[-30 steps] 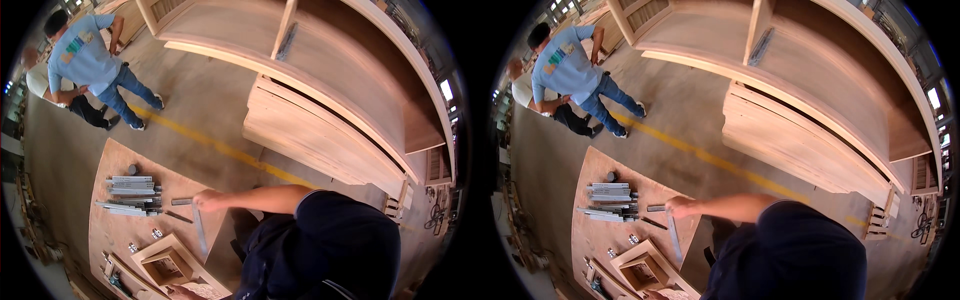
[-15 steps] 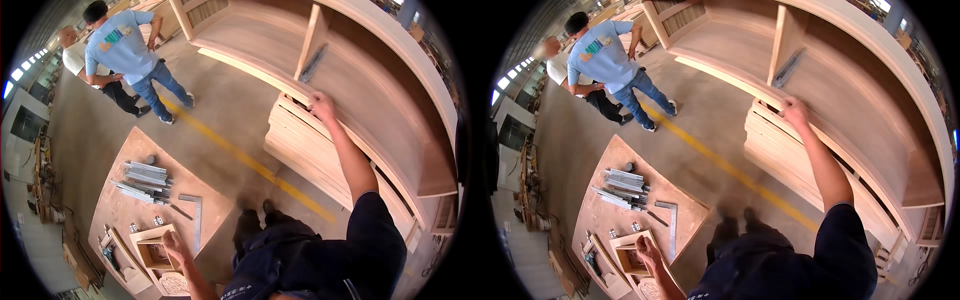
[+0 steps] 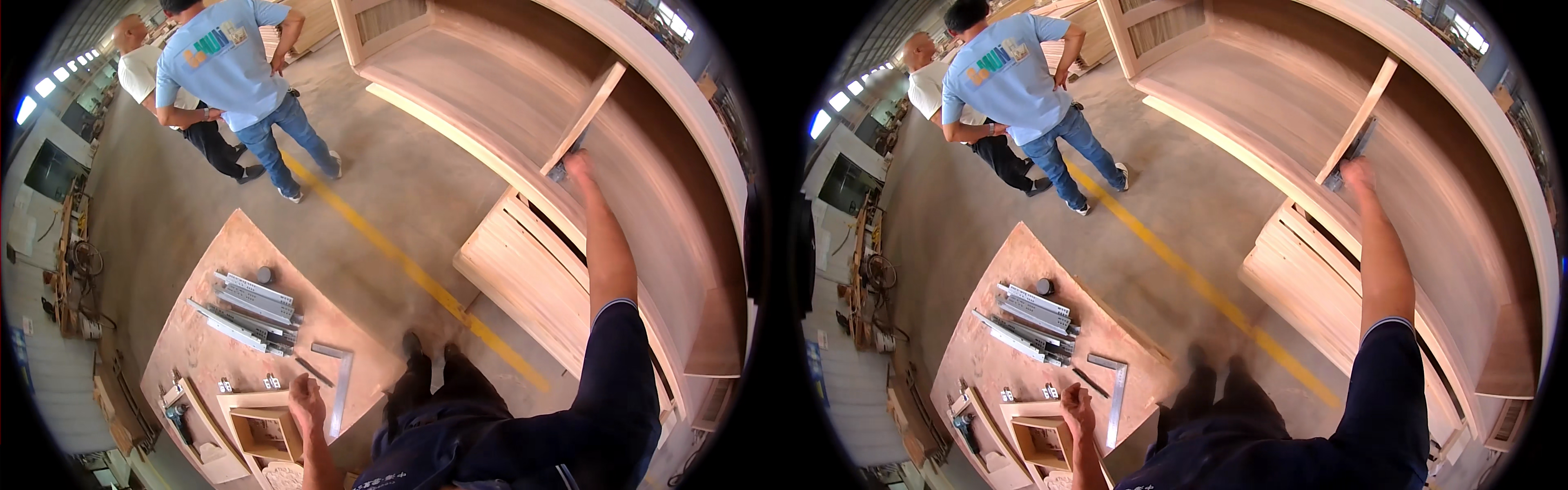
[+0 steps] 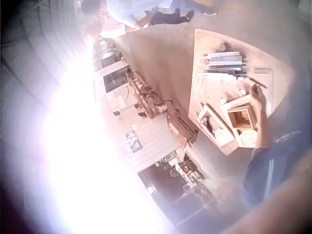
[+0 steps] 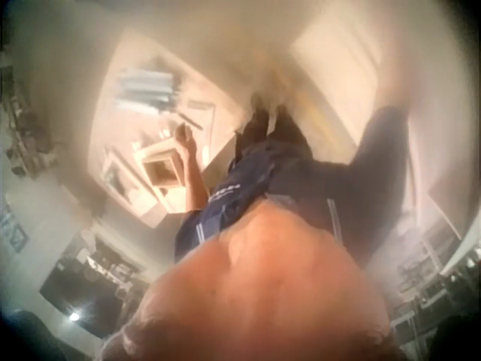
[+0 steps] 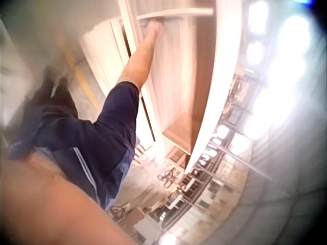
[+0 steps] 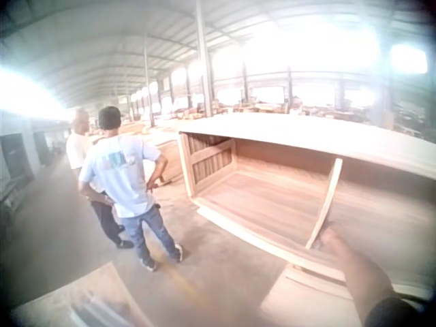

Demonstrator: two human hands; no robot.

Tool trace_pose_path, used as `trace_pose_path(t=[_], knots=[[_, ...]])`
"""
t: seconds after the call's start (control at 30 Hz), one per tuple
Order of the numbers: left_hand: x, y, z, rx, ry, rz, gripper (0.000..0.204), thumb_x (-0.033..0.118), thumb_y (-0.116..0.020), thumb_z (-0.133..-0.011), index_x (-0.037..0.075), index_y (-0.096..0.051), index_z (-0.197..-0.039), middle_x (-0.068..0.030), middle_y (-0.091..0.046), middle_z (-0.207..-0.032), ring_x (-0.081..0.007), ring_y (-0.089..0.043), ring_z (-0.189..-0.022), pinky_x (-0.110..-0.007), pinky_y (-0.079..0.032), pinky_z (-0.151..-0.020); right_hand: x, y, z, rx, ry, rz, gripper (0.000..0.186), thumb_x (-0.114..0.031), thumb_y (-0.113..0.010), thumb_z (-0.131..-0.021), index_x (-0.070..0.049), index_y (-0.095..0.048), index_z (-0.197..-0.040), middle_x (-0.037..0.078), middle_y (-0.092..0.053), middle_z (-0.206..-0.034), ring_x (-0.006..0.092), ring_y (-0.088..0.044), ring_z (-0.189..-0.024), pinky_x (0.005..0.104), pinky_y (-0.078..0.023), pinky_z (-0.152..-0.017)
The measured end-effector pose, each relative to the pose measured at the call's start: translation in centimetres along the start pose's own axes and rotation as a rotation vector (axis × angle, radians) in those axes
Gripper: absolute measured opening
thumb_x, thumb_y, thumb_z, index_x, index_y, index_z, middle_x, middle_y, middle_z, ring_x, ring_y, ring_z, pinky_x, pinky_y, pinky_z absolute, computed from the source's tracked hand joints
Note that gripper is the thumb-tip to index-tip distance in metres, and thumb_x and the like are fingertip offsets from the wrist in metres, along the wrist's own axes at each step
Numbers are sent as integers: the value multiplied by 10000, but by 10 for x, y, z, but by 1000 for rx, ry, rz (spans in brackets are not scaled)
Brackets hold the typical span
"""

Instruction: The person picks up several metal drawer slides, carries them across a workshop to a wooden cabinet, and uses a square to align a slide before securing it with a power drill.

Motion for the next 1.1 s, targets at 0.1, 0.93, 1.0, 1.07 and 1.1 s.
trace_pose_path(t=[0.1,0.93,1.0,1.07,1.1], knots=[[10,-8,-16,-14,-50,11,208,97,-600,-969,-55,-632,-1107,-110,-677,-881,-160,-633,-758,-308,-526,-709,-1,5,13,-252,-133,-241,406,-385,-566,-942,-6,-670,-1043,179,-701,-977,304,-675,-833,395,-530,-673],[264,-281,-3,-927,-158,647,568,144,-658,-988,9,-377,-1463,-126,-592,-1298,-208,-561,-1187,-365,-482,-1005,-108,41,290,-1056,592,-819,389,-225,-759,-830,21,-560,-1056,157,-661,-886,262,-647,-792,400,-522,-707],[304,-282,-10,-858,-188,611,552,117,-659,-970,-5,-407,-1447,-138,-603,-1285,-218,-564,-1193,-378,-469,-1024,-128,6,276,-1049,522,-827,368,-189,-748,-829,34,-536,-1031,168,-664,-884,252,-663,-819,394,-526,-700],[326,-281,-37,-754,-221,474,574,88,-654,-956,-12,-411,-1466,-142,-614,-1274,-203,-567,-1198,-377,-466,-1017,-162,-1,264,-1025,490,-927,407,-160,-756,-818,39,-529,-1092,161,-676,-933,238,-671,-846,379,-541,-723],[339,-284,-59,-762,-215,481,574,88,-654,-956,-12,-411,-1466,-142,-614,-1274,-203,-567,-1198,-377,-466,-1017,-172,-17,254,-976,492,-1009,431,-158,-760,-817,42,-525,-1118,157,-680,-950,229,-673,-854,373,-548,-737]])
Point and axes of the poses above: each hand's wrist, its own z-axis away from the middle knuckle, its own y-axis out of the back of the hand, x = y × z, the point moved 2 cm from there along -z, towards the middle knuckle
